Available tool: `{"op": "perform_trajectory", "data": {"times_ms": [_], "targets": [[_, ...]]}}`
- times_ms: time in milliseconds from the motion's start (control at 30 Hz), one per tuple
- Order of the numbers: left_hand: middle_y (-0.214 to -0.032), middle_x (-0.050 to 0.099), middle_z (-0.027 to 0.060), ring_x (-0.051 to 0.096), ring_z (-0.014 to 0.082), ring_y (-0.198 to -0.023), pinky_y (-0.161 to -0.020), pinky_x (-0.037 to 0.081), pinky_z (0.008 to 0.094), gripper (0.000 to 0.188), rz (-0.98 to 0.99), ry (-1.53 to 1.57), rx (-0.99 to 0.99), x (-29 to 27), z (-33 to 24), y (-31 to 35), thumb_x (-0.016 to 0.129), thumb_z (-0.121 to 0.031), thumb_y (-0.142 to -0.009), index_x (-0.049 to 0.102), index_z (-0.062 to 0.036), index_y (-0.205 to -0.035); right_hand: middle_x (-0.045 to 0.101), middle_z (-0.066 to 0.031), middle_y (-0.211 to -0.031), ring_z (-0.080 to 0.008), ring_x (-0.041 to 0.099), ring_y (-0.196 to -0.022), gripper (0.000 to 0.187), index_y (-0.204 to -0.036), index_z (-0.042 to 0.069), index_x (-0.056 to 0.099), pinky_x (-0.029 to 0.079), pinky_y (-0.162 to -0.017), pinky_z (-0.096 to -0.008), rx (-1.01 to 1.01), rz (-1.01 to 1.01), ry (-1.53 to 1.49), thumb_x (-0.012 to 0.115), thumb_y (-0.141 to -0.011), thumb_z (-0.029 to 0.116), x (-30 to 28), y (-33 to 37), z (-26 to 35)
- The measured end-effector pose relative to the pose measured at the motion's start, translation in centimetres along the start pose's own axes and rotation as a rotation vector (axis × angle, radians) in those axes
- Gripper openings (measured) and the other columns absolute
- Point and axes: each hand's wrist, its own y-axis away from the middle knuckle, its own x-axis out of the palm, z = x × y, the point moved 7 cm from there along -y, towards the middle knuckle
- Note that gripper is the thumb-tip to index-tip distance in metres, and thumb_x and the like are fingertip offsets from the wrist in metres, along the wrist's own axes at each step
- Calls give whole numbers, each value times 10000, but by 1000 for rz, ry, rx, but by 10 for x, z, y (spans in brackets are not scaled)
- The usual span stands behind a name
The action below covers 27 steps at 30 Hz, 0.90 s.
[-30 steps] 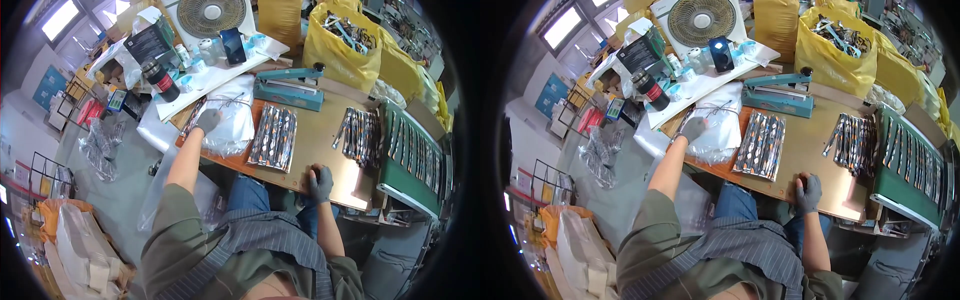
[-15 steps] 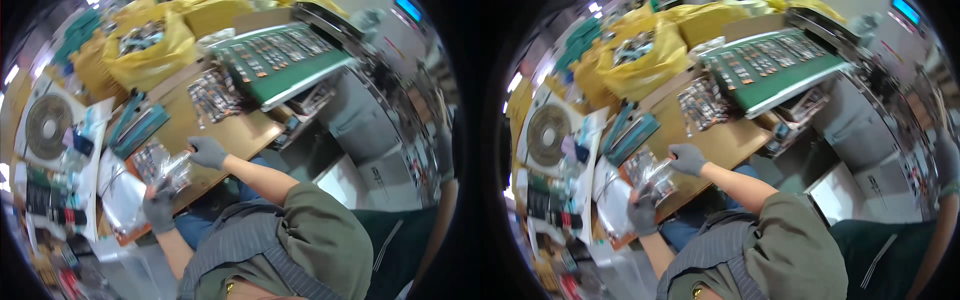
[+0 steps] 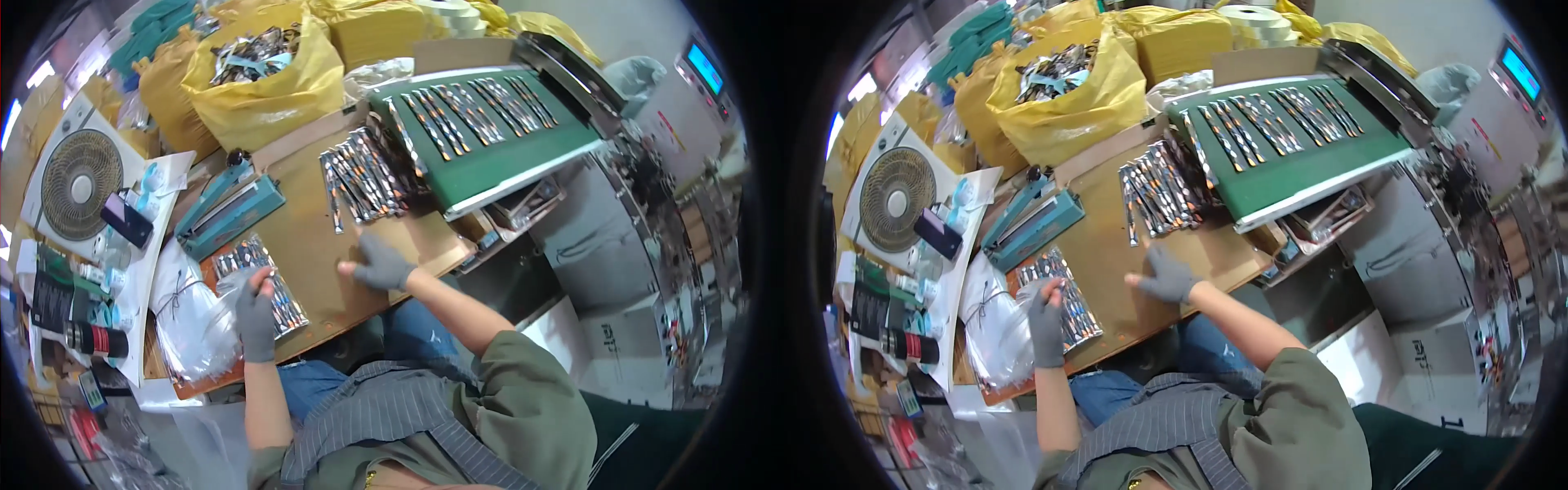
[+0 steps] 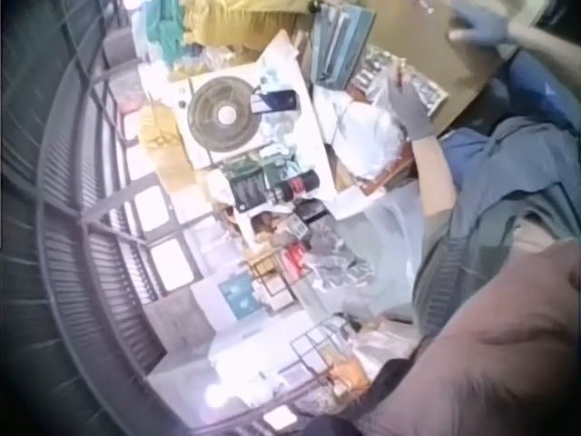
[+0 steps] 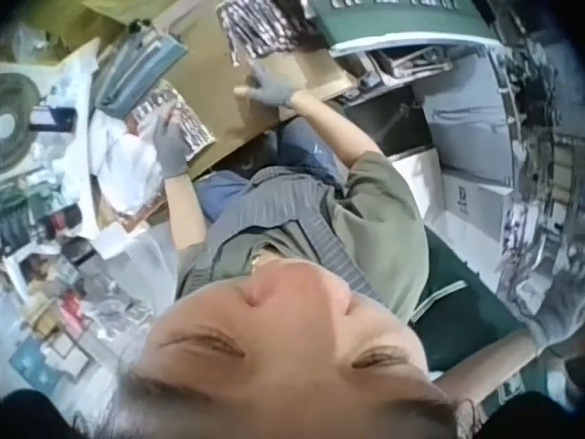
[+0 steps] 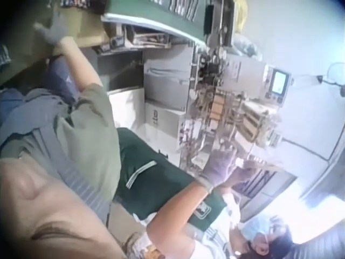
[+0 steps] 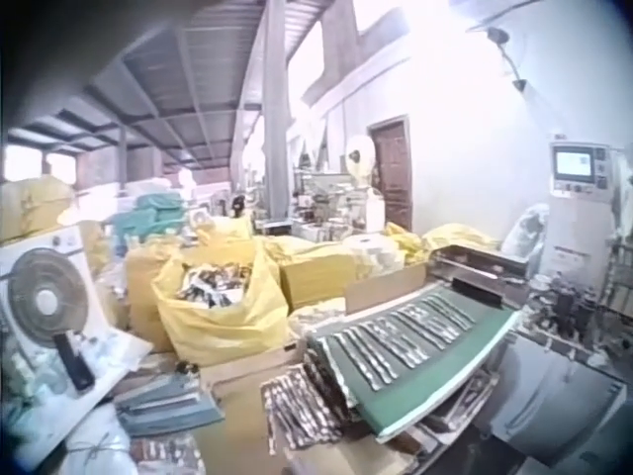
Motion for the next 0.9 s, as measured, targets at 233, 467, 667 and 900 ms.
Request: {"op": "perform_trajectory", "data": {"times_ms": [233,467,667,900], "targets": [[-1143,582,134,533,204,-1072,-939,387,304,397,32,-183,-158,50,62,-53,556,-228,-889,527,28,-1191,337,-291,-1363,-420,303,-1289,821,-1374,5,314,274,-1058,-437,21,-416,470,582,-803,531,-180,-97,-38],[-1330,392,283,363,413,-1251,-1062,266,430,594,-4,-718,133,118,115,-65,555,-314,-879,371,42,-1318,372,-211,-1389,-382,340,-1286,929,-1365,51,367,262,-1067,-429,859,-677,656,540,-714,692,-357,-25,-299],[-1301,424,276,386,420,-1222,-1044,291,434,529,31,-720,120,112,108,-63,517,-303,-900,405,43,-1284,428,-212,-1352,-348,446,-1220,808,-1352,112,417,366,-990,-394,786,-373,420,520,-761,653,-362,-27,-309],[-1222,514,249,479,355,-1150,-989,351,369,532,-89,-390,-62,148,129,-163,383,-396,-954,483,57,-1214,422,-229,-1335,-372,352,-1271,652,-1304,0,419,265,-1063,-421,120,-206,680,476,-862,476,-176,-107,-175]]}}
